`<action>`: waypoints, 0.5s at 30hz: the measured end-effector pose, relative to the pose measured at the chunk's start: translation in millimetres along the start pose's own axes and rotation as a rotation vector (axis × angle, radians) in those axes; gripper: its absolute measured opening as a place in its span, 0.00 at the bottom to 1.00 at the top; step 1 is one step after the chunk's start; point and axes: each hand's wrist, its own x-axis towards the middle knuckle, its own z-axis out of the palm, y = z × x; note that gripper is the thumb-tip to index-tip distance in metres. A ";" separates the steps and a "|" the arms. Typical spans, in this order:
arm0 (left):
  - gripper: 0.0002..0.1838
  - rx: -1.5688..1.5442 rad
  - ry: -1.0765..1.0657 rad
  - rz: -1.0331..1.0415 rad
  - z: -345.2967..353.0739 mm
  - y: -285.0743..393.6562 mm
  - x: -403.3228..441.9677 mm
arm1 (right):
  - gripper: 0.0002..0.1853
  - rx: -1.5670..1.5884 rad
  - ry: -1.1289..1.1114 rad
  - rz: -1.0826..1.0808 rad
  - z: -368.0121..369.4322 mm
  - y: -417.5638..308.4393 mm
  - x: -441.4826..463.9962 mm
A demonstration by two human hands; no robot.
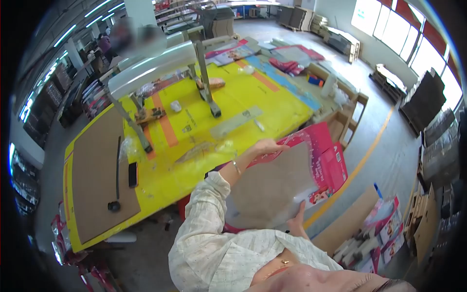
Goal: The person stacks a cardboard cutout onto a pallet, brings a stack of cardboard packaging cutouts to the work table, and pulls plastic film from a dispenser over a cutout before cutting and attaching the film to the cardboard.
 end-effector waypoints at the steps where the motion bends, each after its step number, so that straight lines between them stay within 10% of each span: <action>1: 0.41 -0.003 0.021 0.010 -10.8 -20.2 27.5 | 0.27 -0.007 0.023 0.018 13.2 -1.4 22.9; 11: 0.39 -0.288 -0.009 -0.115 -57.6 -164.3 219.5 | 0.28 -0.171 0.199 0.051 92.1 -29.6 213.6; 15: 0.29 -0.500 0.349 0.087 -41.7 -209.5 274.2 | 0.31 -0.214 0.138 0.045 101.5 -33.7 235.9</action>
